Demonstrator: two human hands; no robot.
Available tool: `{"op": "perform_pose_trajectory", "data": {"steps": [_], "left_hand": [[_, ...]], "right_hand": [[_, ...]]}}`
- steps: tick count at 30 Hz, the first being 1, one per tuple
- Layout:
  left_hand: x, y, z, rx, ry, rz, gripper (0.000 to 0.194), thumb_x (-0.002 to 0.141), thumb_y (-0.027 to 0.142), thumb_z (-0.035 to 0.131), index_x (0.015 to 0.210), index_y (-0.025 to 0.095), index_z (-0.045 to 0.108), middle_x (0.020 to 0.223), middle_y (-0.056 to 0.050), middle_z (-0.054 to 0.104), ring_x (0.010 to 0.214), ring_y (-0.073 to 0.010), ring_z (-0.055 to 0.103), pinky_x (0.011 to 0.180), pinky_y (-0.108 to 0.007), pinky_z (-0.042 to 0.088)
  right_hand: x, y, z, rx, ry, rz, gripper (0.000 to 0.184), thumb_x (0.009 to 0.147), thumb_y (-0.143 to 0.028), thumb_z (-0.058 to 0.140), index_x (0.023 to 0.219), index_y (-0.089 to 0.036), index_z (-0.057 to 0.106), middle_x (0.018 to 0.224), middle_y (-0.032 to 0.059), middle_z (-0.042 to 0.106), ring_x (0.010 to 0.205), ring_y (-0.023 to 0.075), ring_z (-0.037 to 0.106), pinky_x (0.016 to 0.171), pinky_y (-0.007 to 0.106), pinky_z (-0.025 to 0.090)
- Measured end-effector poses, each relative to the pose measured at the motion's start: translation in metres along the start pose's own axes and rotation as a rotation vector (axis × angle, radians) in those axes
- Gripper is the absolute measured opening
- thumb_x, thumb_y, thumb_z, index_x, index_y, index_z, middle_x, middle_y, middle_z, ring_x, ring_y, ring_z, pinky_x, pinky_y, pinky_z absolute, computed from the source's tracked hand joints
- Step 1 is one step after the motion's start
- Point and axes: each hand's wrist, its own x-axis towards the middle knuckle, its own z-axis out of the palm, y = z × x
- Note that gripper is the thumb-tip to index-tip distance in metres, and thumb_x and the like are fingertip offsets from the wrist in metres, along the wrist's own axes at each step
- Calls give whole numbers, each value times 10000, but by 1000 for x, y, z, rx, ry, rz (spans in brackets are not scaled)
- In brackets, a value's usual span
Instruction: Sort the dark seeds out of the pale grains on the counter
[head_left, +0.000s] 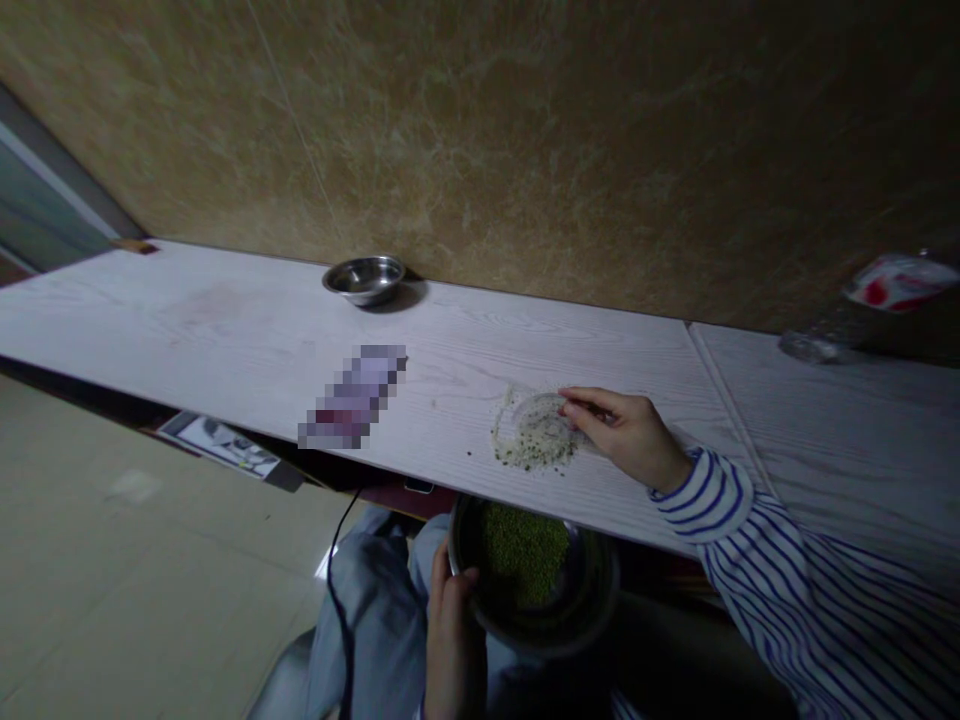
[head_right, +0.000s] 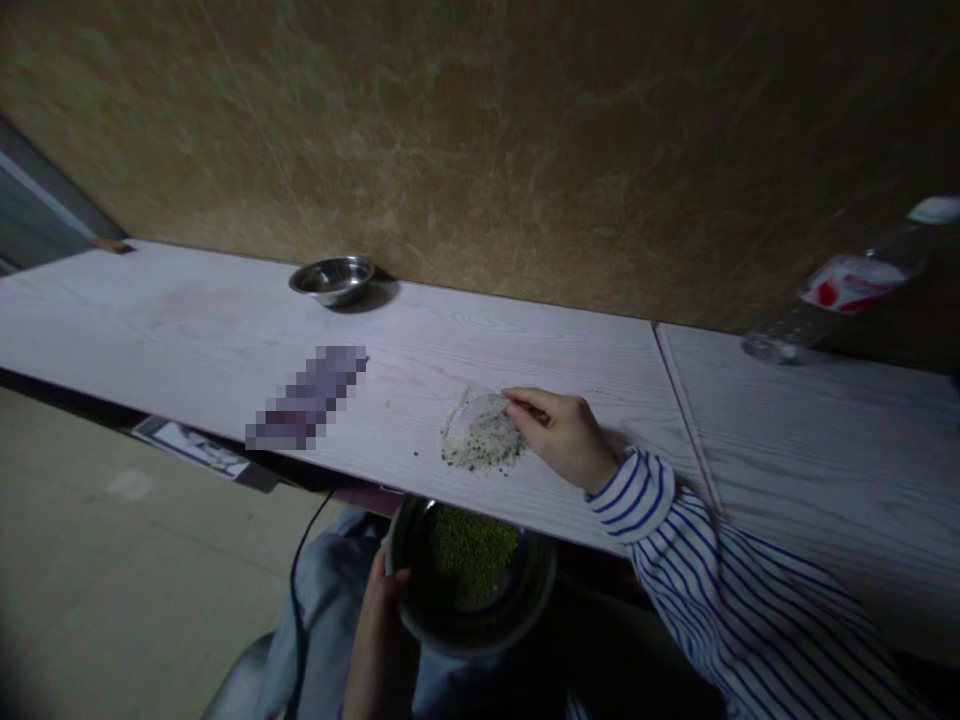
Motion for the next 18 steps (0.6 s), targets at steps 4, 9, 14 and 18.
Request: {"op": "perform_pose_trajectory", "data": {"steps": [4,9,14,18], "left_hand": [[-2,6,1,23,6,-1,607,833,493,852,1391,255,835,1413,-121,839,1425,-432,720,1210,-538,567],[1,6,1,48,24,11,642,817,527,837,1389,238,816,1396,-122,836,1363,-422,729,1232,-553,530],[1,5,3,80,30,34,619,800,531,829,1346,240,822,1428,-125,818,1434,-435,682,1266,-567,493],[-1,5,6,55,12,17,621,794,530,827,1348,250,816,1426,-126,818,1449,-443,678,1261,-584,504]], "right_hand": [[-9,-6,-4,80,14,58,417,913,-525,905,1164,-195,953,947,117,925,766,274,895,765,421,792],[-26,-13,-5,107,52,107,413,890,-547,936,1114,-200,953,922,116,921,760,282,903,722,402,794],[-37,-12,-3,80,82,116,419,902,-544,929,1136,-197,946,928,119,923,751,280,903,737,402,793],[-37,-9,-1,64,89,112,379,910,-512,905,1120,-199,947,927,120,925,743,277,901,708,382,781]]}}
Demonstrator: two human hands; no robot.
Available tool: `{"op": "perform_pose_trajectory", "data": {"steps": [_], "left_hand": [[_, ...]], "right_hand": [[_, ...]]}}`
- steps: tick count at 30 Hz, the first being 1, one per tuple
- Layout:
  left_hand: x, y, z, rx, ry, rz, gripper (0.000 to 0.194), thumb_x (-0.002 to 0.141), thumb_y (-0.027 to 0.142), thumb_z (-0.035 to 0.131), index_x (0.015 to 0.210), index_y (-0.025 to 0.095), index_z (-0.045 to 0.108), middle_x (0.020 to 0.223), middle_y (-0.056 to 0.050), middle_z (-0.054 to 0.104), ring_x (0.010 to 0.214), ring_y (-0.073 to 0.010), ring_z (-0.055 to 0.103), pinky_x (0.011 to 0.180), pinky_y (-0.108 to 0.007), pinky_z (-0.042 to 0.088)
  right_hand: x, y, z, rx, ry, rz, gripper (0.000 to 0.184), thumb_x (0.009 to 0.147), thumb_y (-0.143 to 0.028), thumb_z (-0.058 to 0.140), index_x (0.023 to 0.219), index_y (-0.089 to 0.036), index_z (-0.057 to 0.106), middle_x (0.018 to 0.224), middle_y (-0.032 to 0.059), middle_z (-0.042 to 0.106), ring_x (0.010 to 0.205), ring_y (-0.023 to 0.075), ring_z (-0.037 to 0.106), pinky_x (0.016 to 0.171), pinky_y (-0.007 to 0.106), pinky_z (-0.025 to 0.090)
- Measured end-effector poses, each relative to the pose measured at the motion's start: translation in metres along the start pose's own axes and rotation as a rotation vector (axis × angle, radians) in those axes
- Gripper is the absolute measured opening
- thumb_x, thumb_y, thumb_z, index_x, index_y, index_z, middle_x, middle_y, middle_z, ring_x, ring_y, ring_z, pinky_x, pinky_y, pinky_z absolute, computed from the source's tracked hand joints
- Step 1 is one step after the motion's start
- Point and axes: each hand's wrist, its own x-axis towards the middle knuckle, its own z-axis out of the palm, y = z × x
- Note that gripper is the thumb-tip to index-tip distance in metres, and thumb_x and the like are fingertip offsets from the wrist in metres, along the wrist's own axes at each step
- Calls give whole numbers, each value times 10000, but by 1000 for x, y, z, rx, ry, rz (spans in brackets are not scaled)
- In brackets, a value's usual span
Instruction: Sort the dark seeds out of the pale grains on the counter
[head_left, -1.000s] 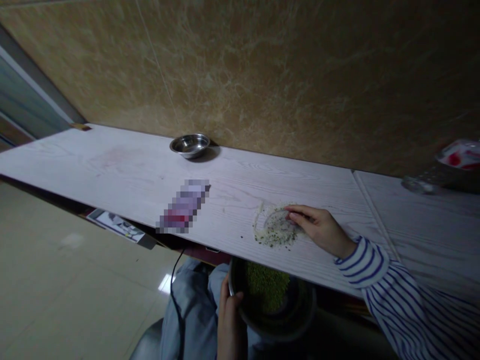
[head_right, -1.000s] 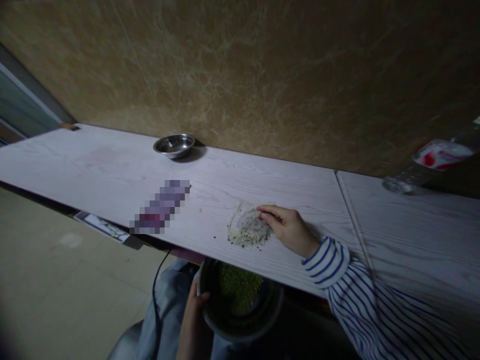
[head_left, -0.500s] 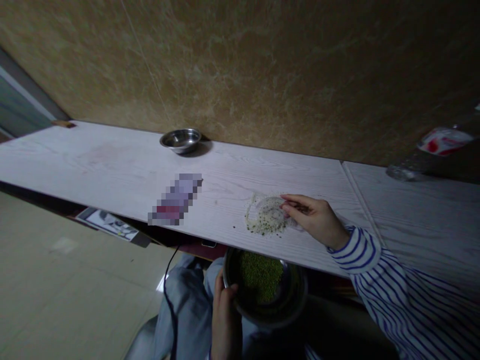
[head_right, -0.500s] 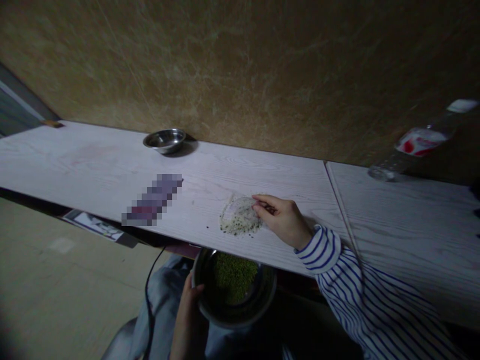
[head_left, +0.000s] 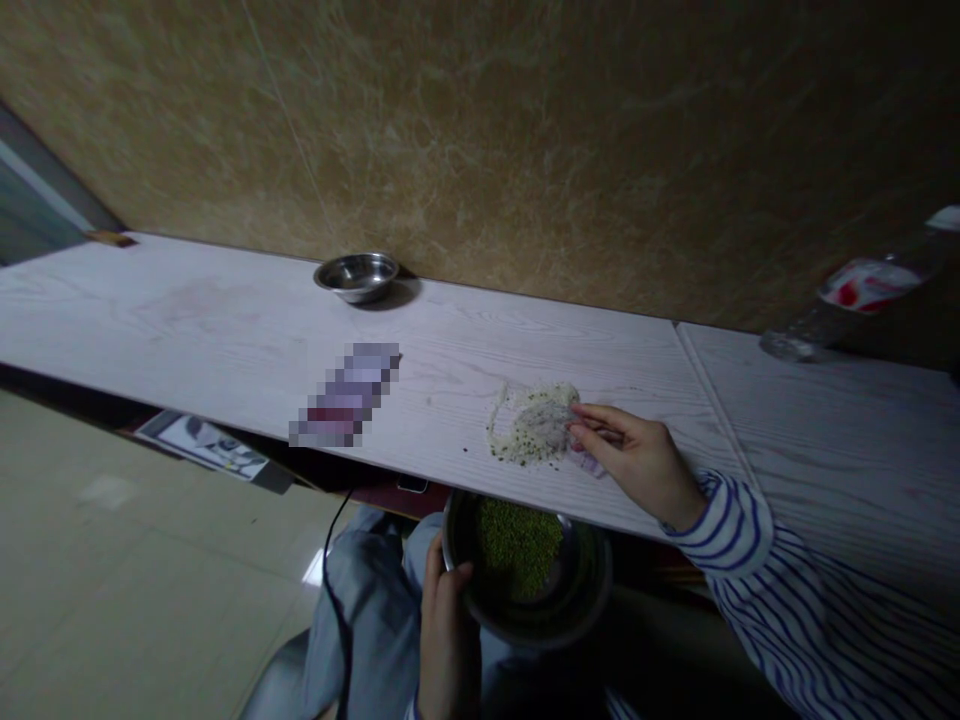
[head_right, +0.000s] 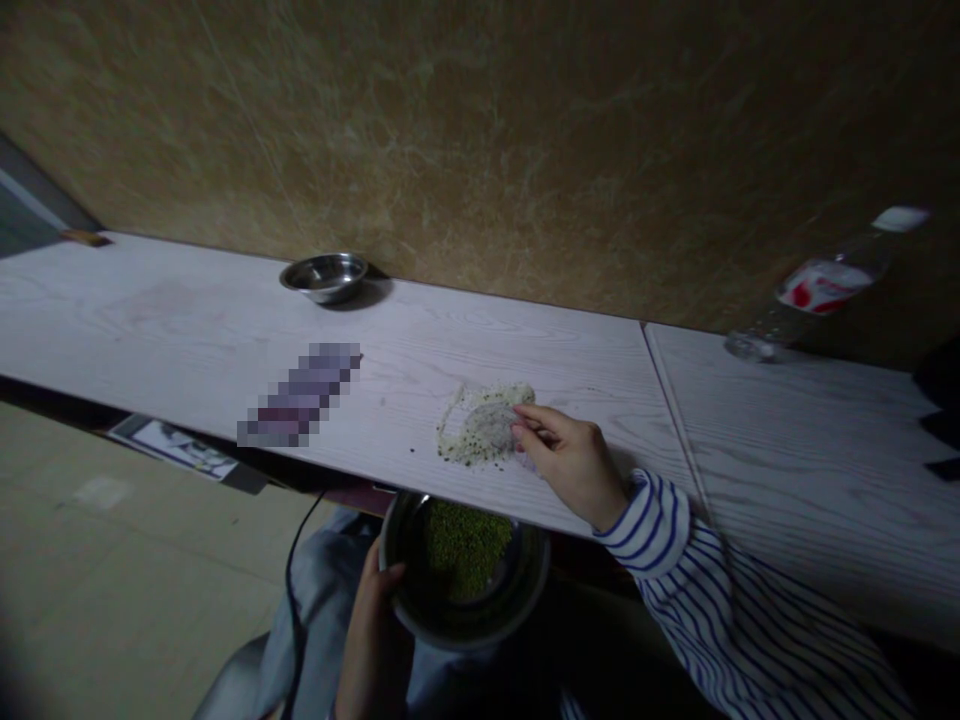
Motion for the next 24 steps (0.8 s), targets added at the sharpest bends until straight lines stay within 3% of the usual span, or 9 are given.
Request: {"op": "perform_pose_trajectory", "data": {"steps": [7,14,24], "left_hand": [[-1,2,0,67,23,53,539,808,534,805,1260,245,841,1482,-135,788,1564,-449,599,1341,-579,438],[-5,6,7,36,39,21,572,781,522,797,1277,242,847,1407,-142,821,1531,-460,632,1245,-578,545],[-4,4,3,104,30,43,574,811,513,751,1312,241,819,1513,-144,774,1586,-450,588,1334,-580,448]], "right_hand": [[-1,2,9,-35,-13,-27,315,942,-435,848,1131,-204,946,936,121,929,745,289,903,695,401,777],[-5,2,9,-78,-30,-58,307,978,-448,837,1146,-217,952,921,115,927,751,287,900,725,410,780],[-12,-6,5,-91,-57,-88,334,985,-481,841,1136,-206,957,944,123,934,780,284,908,731,390,781]]}}
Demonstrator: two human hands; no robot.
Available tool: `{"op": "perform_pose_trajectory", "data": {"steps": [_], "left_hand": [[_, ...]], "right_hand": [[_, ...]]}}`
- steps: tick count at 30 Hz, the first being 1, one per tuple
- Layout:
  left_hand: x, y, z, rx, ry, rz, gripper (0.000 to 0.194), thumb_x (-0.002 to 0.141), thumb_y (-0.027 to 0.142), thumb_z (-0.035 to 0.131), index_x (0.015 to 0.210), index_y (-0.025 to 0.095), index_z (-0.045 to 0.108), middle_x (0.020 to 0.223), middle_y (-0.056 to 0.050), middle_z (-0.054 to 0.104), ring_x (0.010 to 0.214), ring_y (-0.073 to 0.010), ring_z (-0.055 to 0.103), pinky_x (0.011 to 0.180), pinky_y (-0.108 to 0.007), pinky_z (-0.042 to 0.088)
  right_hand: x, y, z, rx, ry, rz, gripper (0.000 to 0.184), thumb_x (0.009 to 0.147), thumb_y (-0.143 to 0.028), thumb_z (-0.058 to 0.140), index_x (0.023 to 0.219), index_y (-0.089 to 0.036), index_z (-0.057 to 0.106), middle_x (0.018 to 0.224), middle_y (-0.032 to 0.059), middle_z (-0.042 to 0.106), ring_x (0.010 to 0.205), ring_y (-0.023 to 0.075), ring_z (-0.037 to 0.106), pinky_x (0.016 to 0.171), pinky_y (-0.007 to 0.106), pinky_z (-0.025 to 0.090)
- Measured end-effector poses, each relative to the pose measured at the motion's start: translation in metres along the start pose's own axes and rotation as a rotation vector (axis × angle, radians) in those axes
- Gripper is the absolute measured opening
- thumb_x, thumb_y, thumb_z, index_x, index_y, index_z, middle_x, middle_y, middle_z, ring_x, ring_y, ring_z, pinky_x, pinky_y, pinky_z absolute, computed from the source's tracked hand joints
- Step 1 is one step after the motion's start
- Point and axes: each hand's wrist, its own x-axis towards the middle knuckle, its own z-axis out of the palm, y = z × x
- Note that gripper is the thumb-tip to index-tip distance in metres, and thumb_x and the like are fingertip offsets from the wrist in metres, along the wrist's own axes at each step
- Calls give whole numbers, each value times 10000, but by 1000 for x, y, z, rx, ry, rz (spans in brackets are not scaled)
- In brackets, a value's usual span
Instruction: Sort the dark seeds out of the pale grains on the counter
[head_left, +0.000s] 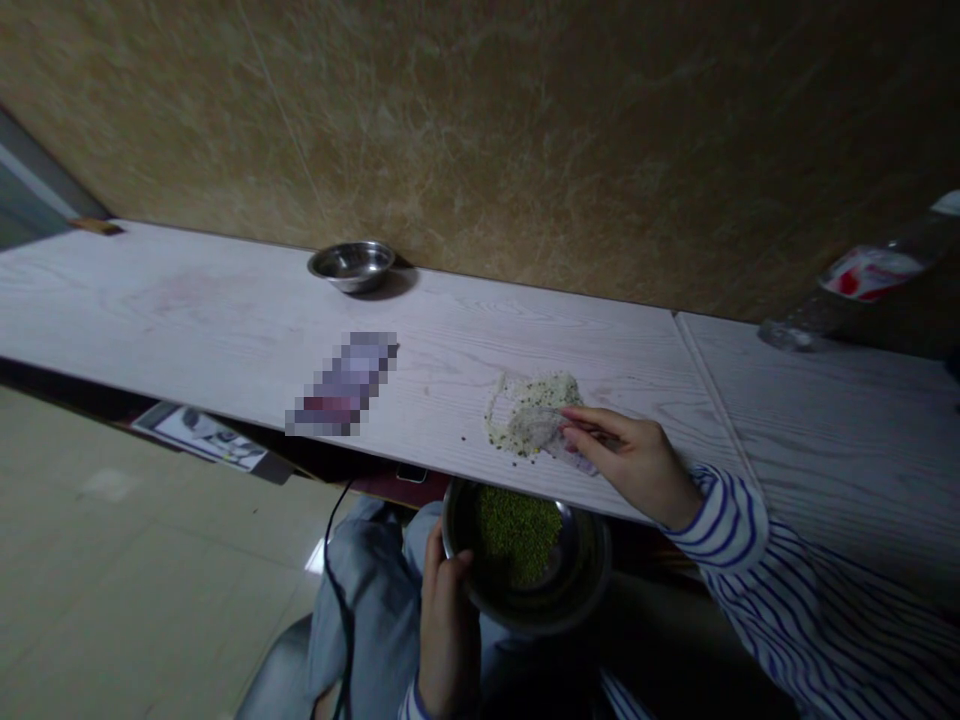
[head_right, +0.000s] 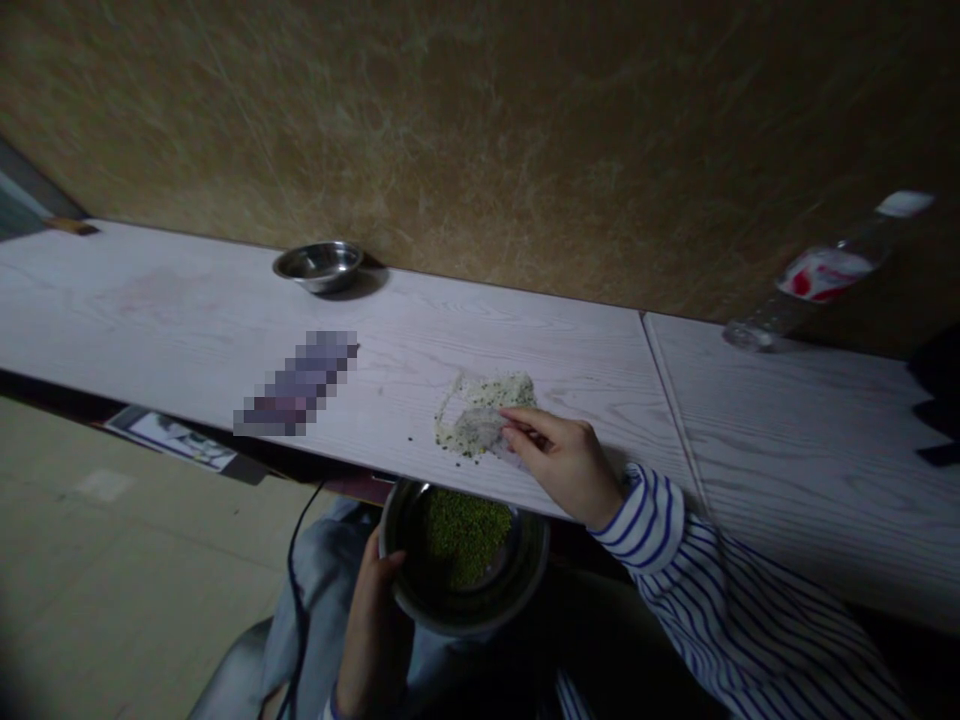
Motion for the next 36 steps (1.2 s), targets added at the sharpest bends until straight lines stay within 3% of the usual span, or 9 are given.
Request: {"op": "perform_pose_trajectory", "data": {"steps": [6,11,19,24,28,33,36], "left_hand": [[-3,3,2,-38,7,6,550,820,522,792,1291,242,834,1482,-135,797,1557,-450,615,1351,-577,430],[-2,2,0,-37,5,0,548,822,498,778,1298,232,832,1446,-140,807,1514,-454,643,1297,-586,493],[-4,2,1,-50,-9,-10,570,825,526,790,1314,233,811,1444,-142,800,1483,-448,654,1263,-580,509],[-7,6,3,-56,-18,-31,581,802,509,788,1315,236,801,1401,-141,814,1431,-447,690,1210,-567,551],[-7,6,4,-38,9,-23,563,791,526,785,1276,242,813,1388,-130,806,1453,-443,669,1257,-568,509],[-6,7,4,-6,8,32,387,811,487,781,1127,271,835,1379,-113,813,1452,-432,663,1251,-555,510],[-6,9,4,25,-5,53,298,819,439,788,1070,289,843,1319,-107,833,1423,-429,682,1217,-542,544]], "right_hand": [[-12,-8,-22,-37,74,20,326,959,-523,883,1075,-228,959,908,109,929,731,276,896,700,366,776],[-23,-7,-38,-137,85,31,295,961,-554,880,1009,-274,960,872,83,924,691,272,887,604,330,745],[-22,-3,-35,-144,51,22,252,966,-449,841,1035,-241,966,924,101,934,716,280,896,668,358,766],[-21,-3,-32,-139,42,17,285,972,-483,839,1029,-234,967,871,95,925,698,269,888,646,339,753],[-23,-5,-32,-147,24,7,291,981,-484,832,1038,-235,970,889,95,930,687,263,886,624,325,744],[-27,-7,-36,-175,17,-9,260,983,-482,838,1020,-262,973,942,86,939,733,275,903,699,351,774],[-27,-7,-37,-162,32,-5,251,979,-476,841,1016,-264,971,927,85,937,725,277,903,664,341,768]]}}
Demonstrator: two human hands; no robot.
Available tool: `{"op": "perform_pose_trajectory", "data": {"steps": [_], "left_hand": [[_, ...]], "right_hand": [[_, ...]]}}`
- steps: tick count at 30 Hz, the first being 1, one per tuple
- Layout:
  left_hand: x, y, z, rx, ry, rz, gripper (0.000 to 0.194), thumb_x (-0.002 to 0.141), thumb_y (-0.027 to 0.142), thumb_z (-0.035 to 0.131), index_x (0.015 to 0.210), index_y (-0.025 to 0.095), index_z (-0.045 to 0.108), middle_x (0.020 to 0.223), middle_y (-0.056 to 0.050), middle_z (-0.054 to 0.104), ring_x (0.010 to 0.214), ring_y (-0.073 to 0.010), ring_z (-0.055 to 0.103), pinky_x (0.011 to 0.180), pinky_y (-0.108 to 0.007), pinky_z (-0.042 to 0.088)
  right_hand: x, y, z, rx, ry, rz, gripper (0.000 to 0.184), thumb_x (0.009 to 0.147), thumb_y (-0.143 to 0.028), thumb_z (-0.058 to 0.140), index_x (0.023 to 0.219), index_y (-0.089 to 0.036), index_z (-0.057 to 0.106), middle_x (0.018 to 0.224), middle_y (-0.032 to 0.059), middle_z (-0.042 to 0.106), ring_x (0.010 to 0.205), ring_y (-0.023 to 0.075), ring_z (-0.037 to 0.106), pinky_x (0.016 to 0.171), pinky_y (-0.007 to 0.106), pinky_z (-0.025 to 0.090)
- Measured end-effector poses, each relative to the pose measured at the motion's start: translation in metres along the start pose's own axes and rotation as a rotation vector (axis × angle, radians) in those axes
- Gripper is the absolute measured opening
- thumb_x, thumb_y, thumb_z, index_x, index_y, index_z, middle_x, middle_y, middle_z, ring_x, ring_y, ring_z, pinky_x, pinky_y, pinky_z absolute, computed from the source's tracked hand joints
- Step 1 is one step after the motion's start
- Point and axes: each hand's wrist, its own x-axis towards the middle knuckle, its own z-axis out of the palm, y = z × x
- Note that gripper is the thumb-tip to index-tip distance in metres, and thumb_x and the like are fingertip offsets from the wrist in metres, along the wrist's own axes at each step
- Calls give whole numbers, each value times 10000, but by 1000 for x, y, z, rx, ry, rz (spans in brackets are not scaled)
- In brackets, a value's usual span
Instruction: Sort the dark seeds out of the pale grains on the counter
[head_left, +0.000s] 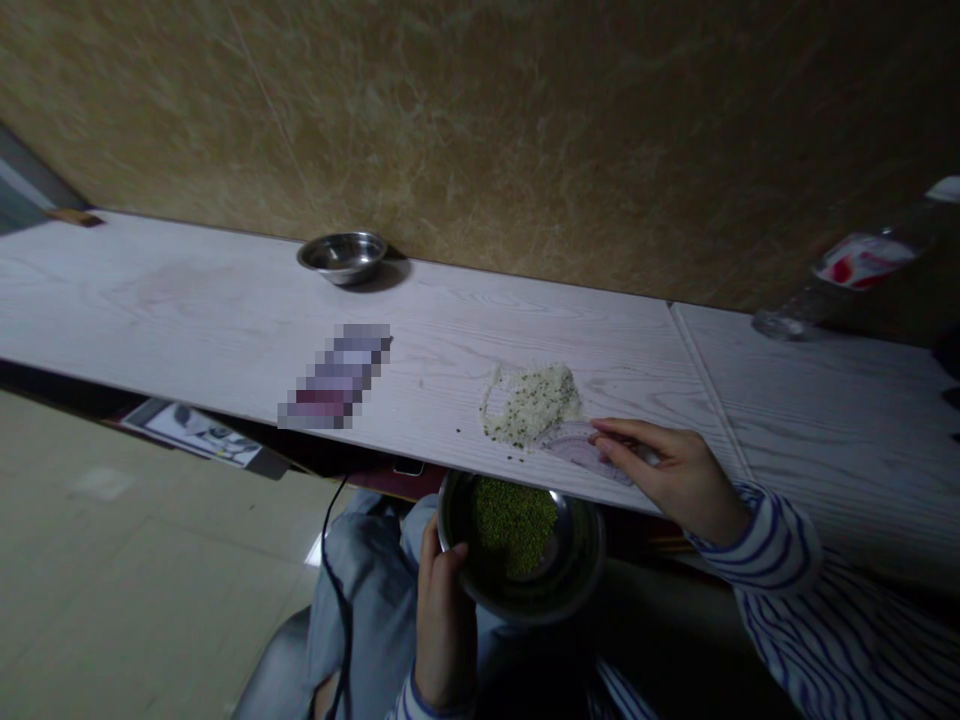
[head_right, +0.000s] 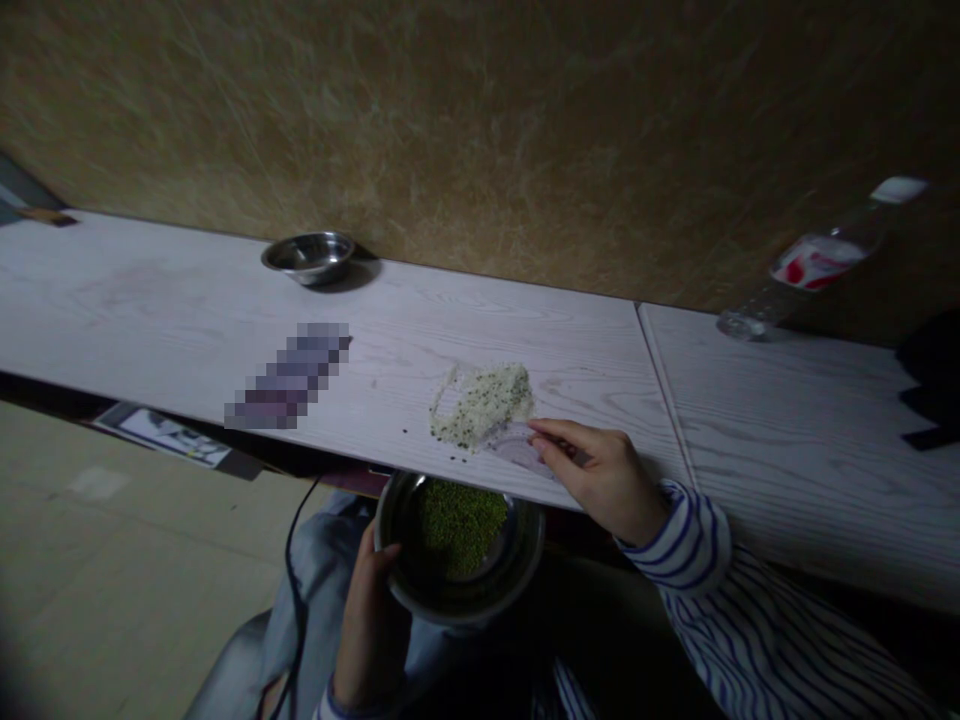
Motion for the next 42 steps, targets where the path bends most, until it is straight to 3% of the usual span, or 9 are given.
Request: {"op": "perform_pose_trajectory", "data": {"steps": [9,15,20,27,30,34,42], "left_hand": [[0,-8,-1,-19,14,-6,330,834,457,781,1104,278,846,1331,-111,846,1377,-425,720,1210,-554,557],[0,-11,-2,-58,-3,-46,487,839,477,772,1269,261,840,1380,-117,829,1409,-427,709,1216,-556,550],[-1,-8,0,-47,16,-3,367,829,443,794,1155,282,845,1337,-96,846,1396,-400,723,1187,-503,568],[-1,-6,0,-38,24,0,324,827,433,790,1104,272,831,1303,-98,830,1349,-397,729,1255,-539,527],[-1,-8,-2,-5,22,14,353,832,460,791,1125,265,825,1358,-100,806,1446,-413,670,1310,-540,469],[0,-8,-3,-8,3,-9,398,855,485,769,1185,268,816,1346,-119,804,1443,-421,670,1280,-553,492],[1,-6,-1,-31,30,-51,529,784,540,787,1231,258,796,1359,-115,805,1391,-391,688,1265,-540,496]], "right_hand": [[-4,-1,3,-29,-27,-3,287,1002,-472,813,1039,-237,972,961,104,941,767,279,912,701,345,768],[-1,3,5,-25,-10,18,291,990,-485,822,1041,-243,974,932,96,937,756,276,903,685,345,763],[1,3,7,-3,-38,8,272,991,-459,822,1062,-246,975,940,94,938,741,267,896,668,337,758],[-2,-3,3,6,-71,2,224,957,-356,806,1057,-253,978,975,83,943,772,268,906,666,330,752],[-2,-5,6,22,-62,8,236,936,-319,793,1063,-247,978,972,81,943,779,267,908,696,334,758],[0,-4,11,45,-45,24,244,921,-306,787,1056,-238,979,957,82,941,802,266,913,740,333,763],[1,1,13,69,-13,12,248,935,-300,784,1067,-202,970,936,103,937,726,252,902,652,301,741]]}}
